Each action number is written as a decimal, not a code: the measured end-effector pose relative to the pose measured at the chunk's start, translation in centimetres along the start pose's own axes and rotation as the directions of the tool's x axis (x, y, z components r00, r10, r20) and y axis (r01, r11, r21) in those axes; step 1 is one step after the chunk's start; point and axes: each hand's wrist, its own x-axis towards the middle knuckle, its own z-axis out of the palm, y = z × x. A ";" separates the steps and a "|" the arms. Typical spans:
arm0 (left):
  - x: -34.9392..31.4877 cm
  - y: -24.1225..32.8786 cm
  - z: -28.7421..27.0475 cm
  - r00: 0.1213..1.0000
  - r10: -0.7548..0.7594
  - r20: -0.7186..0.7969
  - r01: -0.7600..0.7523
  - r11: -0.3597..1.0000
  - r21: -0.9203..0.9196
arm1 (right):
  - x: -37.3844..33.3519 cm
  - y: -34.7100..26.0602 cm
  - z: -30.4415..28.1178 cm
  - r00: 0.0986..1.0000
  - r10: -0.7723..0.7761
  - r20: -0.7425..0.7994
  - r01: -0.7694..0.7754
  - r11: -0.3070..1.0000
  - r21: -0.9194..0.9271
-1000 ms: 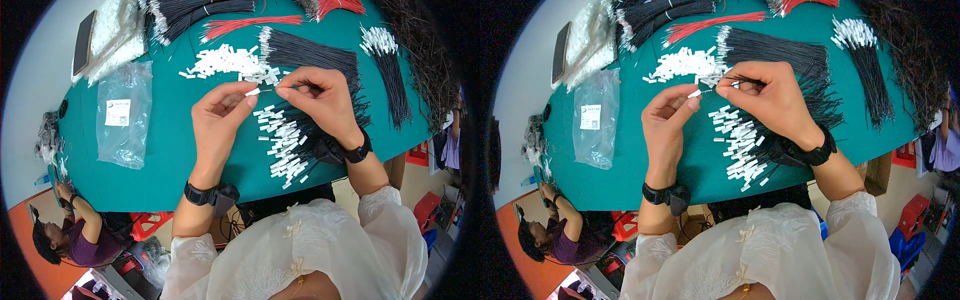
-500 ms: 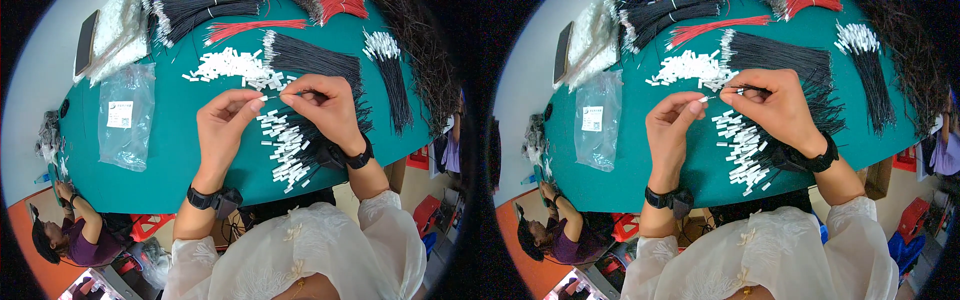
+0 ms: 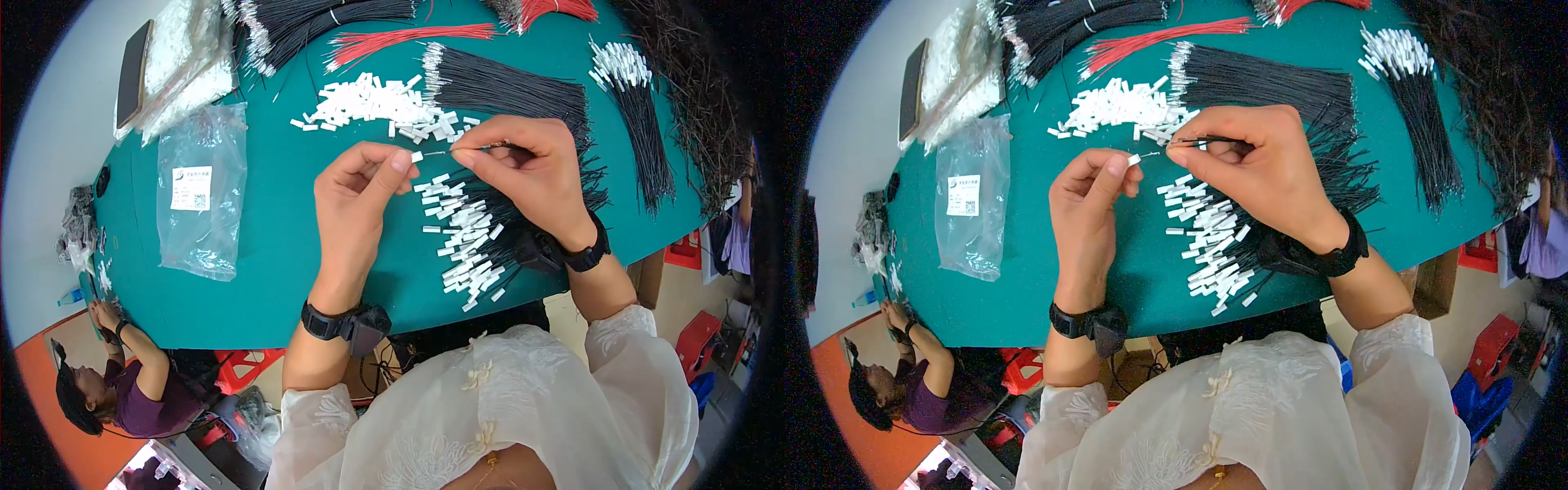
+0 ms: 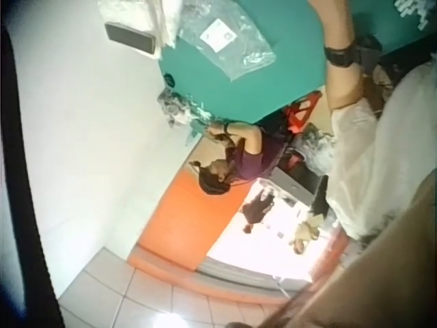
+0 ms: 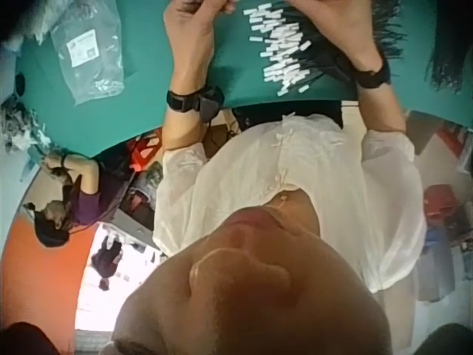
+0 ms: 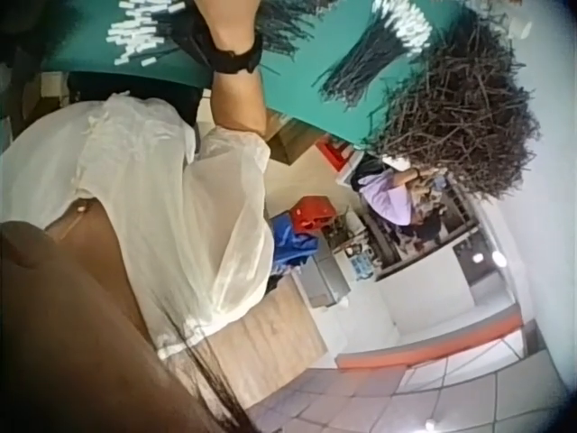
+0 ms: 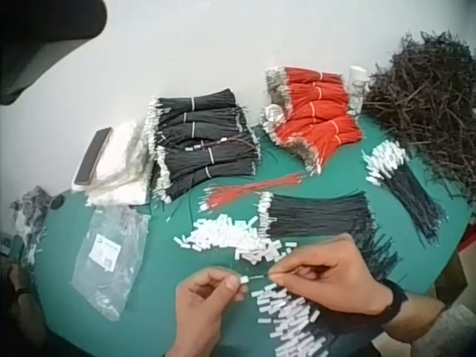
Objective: Assembling small white connectors onto black wires.
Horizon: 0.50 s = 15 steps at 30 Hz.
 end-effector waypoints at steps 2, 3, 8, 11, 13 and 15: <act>0.0 0.0 0.0 1.000 -0.007 0.000 0.007 1.000 -0.004 | -0.1 0.0 0.0 1.000 -0.006 -0.003 0.006 1.000 0.008; 0.0 0.0 0.0 1.000 -0.009 -0.001 0.009 1.000 -0.006 | -0.1 0.0 0.1 1.000 -0.010 -0.004 0.010 1.000 0.013; 0.0 0.0 0.1 1.000 -0.004 -0.007 0.003 1.000 -0.029 | -0.1 -0.2 -0.1 1.000 -0.009 0.007 0.009 1.000 -0.009; 0.0 -0.1 0.1 1.000 -0.008 -0.018 0.007 1.000 -0.023 | 0.0 -0.2 -0.1 1.000 -0.018 0.017 0.019 1.000 -0.017; 0.0 -0.1 0.0 1.000 -0.008 -0.013 0.008 1.000 -0.016 | 0.0 -0.2 0.0 1.000 -0.022 0.012 0.022 1.000 -0.016; 0.0 -0.1 0.0 1.000 -0.007 -0.006 0.007 1.000 -0.004 | -0.1 -0.1 0.1 1.000 -0.031 0.006 0.031 0.999 -0.014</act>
